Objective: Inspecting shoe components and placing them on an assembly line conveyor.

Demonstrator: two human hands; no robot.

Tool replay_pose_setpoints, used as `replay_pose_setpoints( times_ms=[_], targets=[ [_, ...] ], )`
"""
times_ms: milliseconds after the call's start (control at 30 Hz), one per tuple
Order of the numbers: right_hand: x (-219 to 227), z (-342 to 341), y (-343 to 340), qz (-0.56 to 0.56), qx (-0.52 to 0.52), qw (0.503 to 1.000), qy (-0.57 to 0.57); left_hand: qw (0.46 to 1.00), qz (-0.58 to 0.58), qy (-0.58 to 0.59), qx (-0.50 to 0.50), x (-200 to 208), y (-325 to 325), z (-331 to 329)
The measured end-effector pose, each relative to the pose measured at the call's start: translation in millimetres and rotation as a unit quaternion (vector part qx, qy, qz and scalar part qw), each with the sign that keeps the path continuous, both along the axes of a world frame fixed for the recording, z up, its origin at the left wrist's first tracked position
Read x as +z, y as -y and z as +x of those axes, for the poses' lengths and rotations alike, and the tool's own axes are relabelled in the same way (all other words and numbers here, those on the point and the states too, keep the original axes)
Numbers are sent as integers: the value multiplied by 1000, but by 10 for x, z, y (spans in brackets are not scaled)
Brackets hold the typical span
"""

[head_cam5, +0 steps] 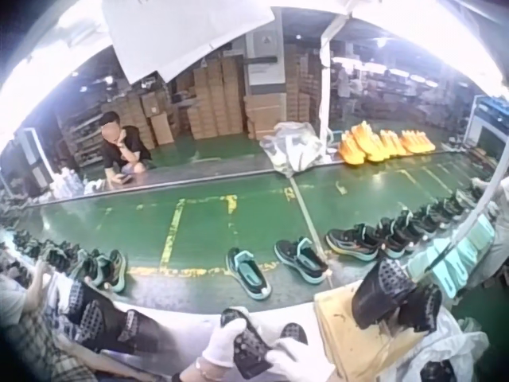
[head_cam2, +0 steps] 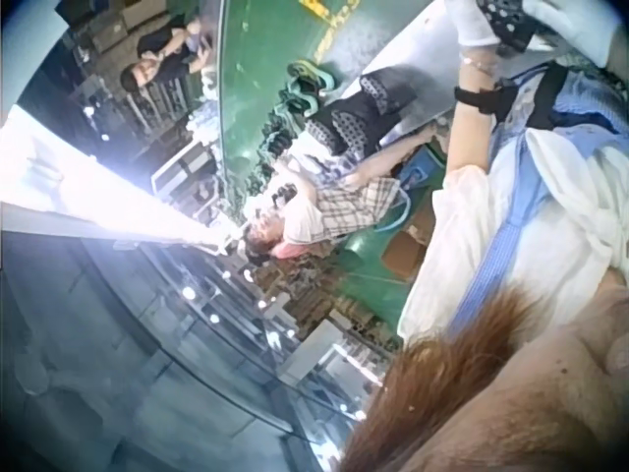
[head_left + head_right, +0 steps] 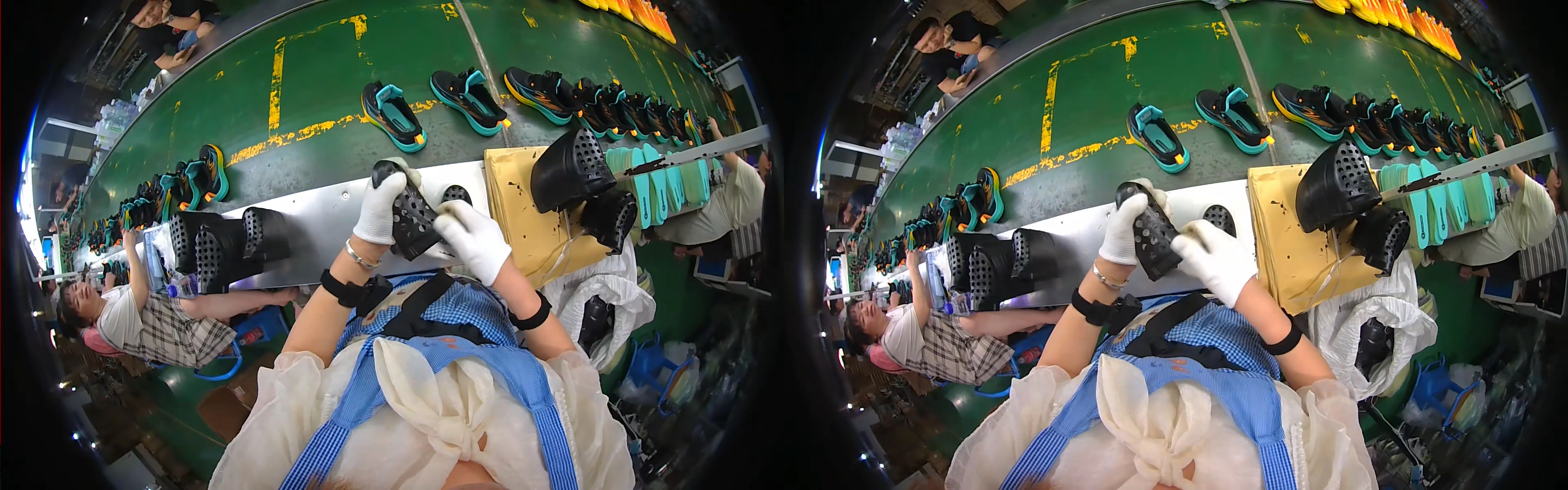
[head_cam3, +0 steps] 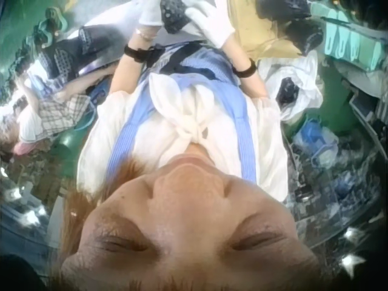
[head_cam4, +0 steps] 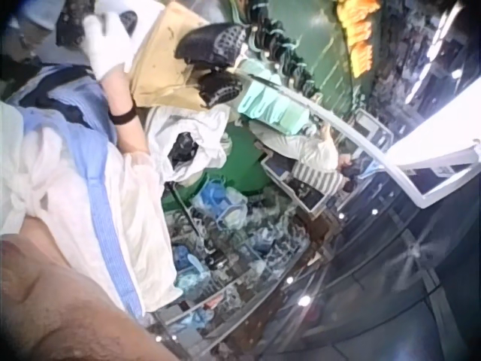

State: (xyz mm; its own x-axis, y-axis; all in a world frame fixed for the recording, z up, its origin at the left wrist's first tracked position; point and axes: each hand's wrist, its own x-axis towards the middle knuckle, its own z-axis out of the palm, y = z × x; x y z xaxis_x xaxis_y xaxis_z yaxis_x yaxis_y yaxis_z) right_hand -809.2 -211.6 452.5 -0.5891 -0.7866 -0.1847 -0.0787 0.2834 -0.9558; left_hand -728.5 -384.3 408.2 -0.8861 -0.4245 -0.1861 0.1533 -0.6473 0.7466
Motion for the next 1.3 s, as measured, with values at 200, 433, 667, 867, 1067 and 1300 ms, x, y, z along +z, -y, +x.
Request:
replay_pose_setpoints(
  times_ms=[200,433,667,867,1067,1300],
  targets=[
    [185,174,446,188,58,957,-215,984,-109,130,49,62,166,-259],
    [191,-355,971,361,61,887,-282,977,-72,194,-41,-510,908,-546],
    [-101,-1025,1689,416,129,863,-255,732,-609,280,-122,-910,1158,-815],
    [-153,-1498,2067,316,156,932,-79,723,-658,149,-149,-596,1686,-777],
    [-215,-1645,2514,393,221,874,-178,746,-626,132,-184,-480,1861,-807],
    [-486,-959,2974,488,198,774,-352,751,-616,215,-102,-807,1634,-710]
  ],
)
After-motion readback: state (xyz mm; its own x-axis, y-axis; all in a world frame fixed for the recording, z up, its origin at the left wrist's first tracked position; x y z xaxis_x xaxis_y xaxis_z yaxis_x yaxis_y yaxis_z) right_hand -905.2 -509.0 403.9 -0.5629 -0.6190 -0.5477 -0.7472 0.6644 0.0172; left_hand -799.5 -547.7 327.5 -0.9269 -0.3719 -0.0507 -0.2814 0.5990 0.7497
